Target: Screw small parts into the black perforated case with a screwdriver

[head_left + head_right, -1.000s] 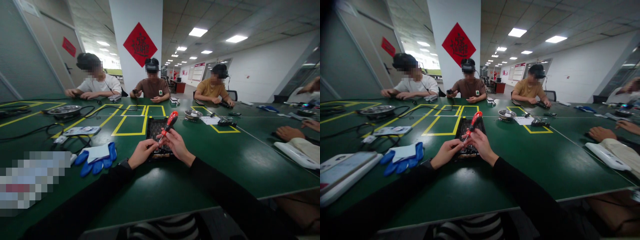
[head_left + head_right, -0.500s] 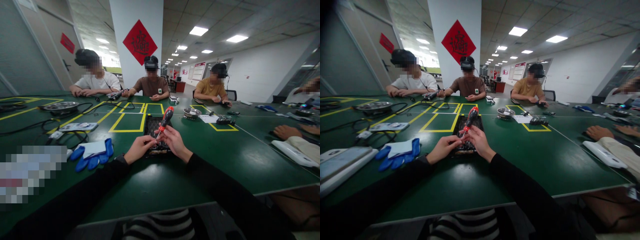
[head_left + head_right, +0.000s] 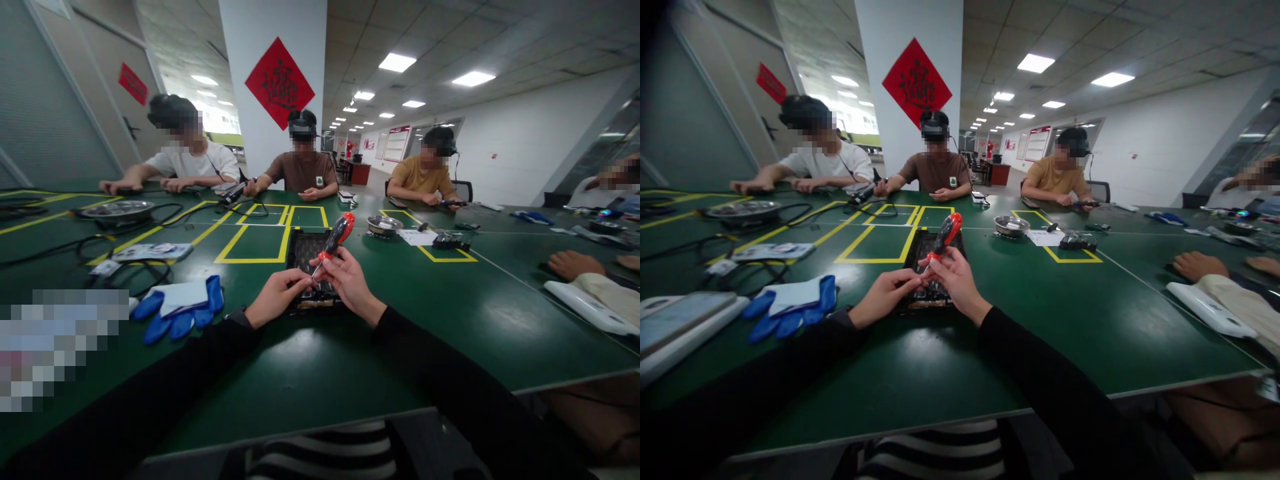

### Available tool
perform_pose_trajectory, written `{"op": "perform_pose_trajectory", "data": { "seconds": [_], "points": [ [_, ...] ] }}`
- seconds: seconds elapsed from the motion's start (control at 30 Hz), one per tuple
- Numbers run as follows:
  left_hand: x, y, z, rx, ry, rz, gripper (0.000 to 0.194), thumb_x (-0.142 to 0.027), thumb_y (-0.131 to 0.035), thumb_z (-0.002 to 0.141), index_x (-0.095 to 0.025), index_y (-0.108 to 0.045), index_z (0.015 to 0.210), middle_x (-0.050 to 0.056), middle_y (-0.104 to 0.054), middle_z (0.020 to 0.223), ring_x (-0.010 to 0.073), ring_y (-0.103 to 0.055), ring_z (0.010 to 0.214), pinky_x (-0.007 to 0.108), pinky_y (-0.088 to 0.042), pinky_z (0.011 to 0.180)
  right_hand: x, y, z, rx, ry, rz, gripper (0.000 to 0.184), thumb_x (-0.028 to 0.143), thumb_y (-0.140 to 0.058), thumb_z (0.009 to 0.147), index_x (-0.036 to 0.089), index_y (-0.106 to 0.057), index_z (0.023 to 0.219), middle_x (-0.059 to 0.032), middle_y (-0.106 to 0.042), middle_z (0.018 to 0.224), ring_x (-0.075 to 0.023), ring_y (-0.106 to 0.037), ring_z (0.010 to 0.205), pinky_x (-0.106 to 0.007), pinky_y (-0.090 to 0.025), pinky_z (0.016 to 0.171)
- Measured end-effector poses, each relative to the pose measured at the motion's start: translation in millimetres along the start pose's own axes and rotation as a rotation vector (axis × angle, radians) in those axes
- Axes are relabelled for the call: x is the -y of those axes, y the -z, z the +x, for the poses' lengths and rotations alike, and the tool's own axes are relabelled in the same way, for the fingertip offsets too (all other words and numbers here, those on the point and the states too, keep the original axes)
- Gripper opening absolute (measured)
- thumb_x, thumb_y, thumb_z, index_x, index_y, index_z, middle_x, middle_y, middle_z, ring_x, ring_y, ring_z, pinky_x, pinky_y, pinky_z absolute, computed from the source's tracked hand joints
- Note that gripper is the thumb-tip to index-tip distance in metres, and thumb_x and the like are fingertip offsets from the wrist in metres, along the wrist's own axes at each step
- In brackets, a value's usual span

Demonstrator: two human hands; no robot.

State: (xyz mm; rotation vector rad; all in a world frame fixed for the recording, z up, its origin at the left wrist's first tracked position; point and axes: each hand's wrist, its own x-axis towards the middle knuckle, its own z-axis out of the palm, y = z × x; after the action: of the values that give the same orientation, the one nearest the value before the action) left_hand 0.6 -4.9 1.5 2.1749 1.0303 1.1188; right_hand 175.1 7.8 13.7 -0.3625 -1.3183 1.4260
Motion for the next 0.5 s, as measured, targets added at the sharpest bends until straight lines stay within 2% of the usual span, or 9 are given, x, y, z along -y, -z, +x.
{"op": "perform_pose_trajectory", "data": {
  "seconds": [0.27,0.5],
  "points": [
    [3.5,-0.6,-0.2,-0.005,-0.002,-0.007,0.030,-0.038,-0.047,0.087,-0.015,-0.067,0.083,0.003,-0.066,0.081,0.0143,-0.058,0.075,0.024,-0.042,0.070,-3.5,3.6,1.2,-0.018,-0.035,0.033,0.030,0.028,-0.053,0.083,0.017,-0.056,0.111,-0.0077,-0.066,0.098,-0.0130,-0.063,0.072,-0.030,-0.051,0.070],
    [2.9,0.3,-0.3,0.003,-0.015,-0.018,0.032,-0.039,-0.046,0.087,-0.015,-0.067,0.083,0.004,-0.066,0.081,0.0148,-0.058,0.076,0.024,-0.043,0.070,-1.5,0.0,1.0,-0.014,-0.004,-0.005,0.018,0.028,-0.057,0.082,0.018,-0.052,0.097,-0.0056,-0.067,0.092,-0.0107,-0.062,0.067,-0.027,-0.052,0.066]
  ]
}}
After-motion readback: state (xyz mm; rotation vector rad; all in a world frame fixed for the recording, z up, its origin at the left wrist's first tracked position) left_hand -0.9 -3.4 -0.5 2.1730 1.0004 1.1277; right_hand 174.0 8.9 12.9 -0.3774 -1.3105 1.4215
